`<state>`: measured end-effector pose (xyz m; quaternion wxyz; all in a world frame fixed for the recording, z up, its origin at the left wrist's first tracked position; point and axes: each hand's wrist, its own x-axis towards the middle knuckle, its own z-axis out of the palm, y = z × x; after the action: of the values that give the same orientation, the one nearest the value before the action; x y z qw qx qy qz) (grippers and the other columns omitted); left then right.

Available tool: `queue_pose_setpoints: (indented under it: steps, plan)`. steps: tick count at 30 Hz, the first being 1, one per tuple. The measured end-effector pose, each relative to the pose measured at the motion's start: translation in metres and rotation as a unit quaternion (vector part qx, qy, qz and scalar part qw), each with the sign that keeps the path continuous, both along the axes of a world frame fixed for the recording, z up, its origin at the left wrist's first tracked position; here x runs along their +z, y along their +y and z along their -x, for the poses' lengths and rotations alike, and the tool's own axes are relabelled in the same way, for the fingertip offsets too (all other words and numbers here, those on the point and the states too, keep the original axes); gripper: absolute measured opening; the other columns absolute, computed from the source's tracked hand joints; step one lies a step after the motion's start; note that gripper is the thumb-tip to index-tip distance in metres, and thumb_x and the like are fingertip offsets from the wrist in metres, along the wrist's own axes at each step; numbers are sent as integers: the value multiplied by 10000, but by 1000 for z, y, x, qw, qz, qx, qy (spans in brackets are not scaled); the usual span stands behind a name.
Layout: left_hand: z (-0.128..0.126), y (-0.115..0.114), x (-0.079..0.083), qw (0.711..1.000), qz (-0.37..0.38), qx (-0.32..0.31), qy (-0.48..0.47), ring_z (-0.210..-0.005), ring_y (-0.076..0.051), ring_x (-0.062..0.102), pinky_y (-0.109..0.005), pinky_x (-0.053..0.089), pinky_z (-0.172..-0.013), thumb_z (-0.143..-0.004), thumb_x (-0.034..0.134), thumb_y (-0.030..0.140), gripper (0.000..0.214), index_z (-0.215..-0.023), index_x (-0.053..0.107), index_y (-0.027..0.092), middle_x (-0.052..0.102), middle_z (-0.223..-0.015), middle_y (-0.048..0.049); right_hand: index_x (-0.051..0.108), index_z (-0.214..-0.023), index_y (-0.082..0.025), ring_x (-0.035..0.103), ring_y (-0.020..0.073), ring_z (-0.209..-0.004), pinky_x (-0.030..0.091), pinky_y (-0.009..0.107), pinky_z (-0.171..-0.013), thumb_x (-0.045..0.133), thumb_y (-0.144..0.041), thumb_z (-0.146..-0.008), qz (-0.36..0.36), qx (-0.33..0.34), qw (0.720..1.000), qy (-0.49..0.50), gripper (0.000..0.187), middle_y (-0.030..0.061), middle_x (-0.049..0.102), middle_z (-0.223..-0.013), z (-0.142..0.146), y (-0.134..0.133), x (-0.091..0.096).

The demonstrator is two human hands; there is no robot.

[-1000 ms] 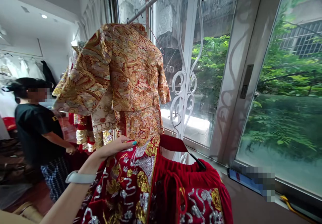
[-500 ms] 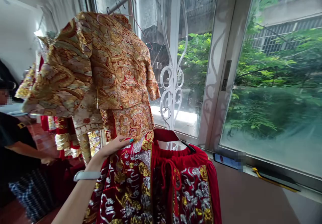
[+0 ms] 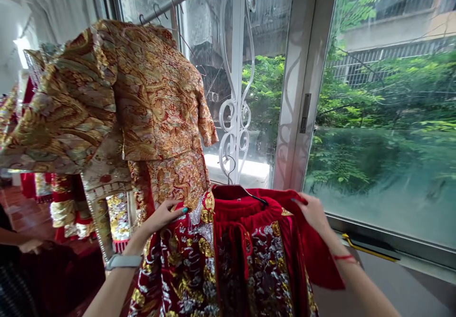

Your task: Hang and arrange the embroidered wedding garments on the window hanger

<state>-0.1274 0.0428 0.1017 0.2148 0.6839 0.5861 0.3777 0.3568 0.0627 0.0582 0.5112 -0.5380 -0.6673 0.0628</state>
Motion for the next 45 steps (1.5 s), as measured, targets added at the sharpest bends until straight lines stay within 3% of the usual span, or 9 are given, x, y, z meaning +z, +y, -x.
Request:
queue_pose_setpoints:
  steps: [4, 6, 9, 16, 24, 30, 37, 42, 45]
  plan:
    - [2, -5, -9, 999, -36, 30, -21, -968, -337, 651, -449, 506, -897, -510, 682, 764, 728, -890, 742, 147, 739, -959, -133, 729, -781, -187, 626, 219, -649, 441, 306, -637, 495, -324, -776, -44, -17, 992, -113, 271, 83, 747, -744, -16, 2, 94]
    - [1, -13, -14, 996, -55, 66, -22, -1017, -366, 645, -482, 489, -938, -497, 671, 791, 803, -969, 735, 144, 735, -1041, -159, 736, -791, -213, 620, 213, -602, 430, 297, -592, 493, -300, -785, -45, -35, 984, -170, 259, 79, 743, -718, -20, -21, 113]
    - [-2, -27, -24, 993, -69, 94, -9, -1116, -393, 615, -502, 447, -1004, -551, 612, 818, 887, -1087, 697, 117, 695, -1177, -194, 757, -951, -257, 669, 246, -638, 462, 311, -576, 512, -278, -773, -55, -68, 974, -207, 304, 80, 767, -818, -18, -69, 78]
    - [-22, -51, -37, 985, -95, 136, 36, -839, -324, 687, -395, 522, -780, -684, 538, 792, 822, -1219, 626, 174, 714, -1164, -137, 562, -1361, -240, 744, 220, -792, 575, 275, -609, 387, -210, -899, -45, 0, 986, -158, 494, 71, 761, -1031, 82, -126, -101]
    - [-64, -86, -46, 948, -167, 266, 52, -798, -295, 632, -397, 500, -698, -772, 467, 743, 713, -1287, 548, 256, 580, -1291, -134, 459, -1442, -171, 556, 191, -433, 490, 296, -470, 401, -310, -950, -106, -70, 990, -61, 515, 15, 584, -515, 162, -134, -66]
    - [-58, -79, -58, 931, -254, 258, 47, -1252, -382, 448, -551, 351, -1066, -851, 406, 670, 688, -1366, 464, 217, 516, -1285, -156, 376, -1475, -322, 663, 204, -633, 544, 282, -519, 392, -260, -945, -64, 43, 997, -25, 533, 34, 700, -809, 205, -135, -116]
    - [16, -58, -95, 965, -103, 164, -174, -1367, -343, 398, -478, 269, -1166, -750, 457, 788, 801, -1310, 516, 218, 521, -1403, -126, 492, -1357, -205, 613, 256, -1046, 508, 422, -896, 571, -429, -854, -81, -127, 974, 169, 556, 143, 630, -1213, 73, -64, -92]
    - [31, -47, -108, 955, -63, 176, -232, -1185, -347, 561, -452, 428, -1035, -624, 589, 806, 900, -1206, 586, 120, 637, -1244, -175, 653, -1105, -170, 636, 282, -1046, 513, 389, -856, 664, -566, -718, 55, 113, 962, 243, 553, 157, 696, -1131, 21, 18, -89]
    - [30, -47, -105, 947, -89, 193, -239, -1040, -309, 621, -411, 486, -922, -614, 629, 770, 819, -1106, 646, 115, 708, -1060, -135, 649, -831, -165, 657, 240, -769, 519, 343, -699, 695, -559, -683, 51, 122, 953, 273, 423, 105, 725, -814, 25, 34, -89]
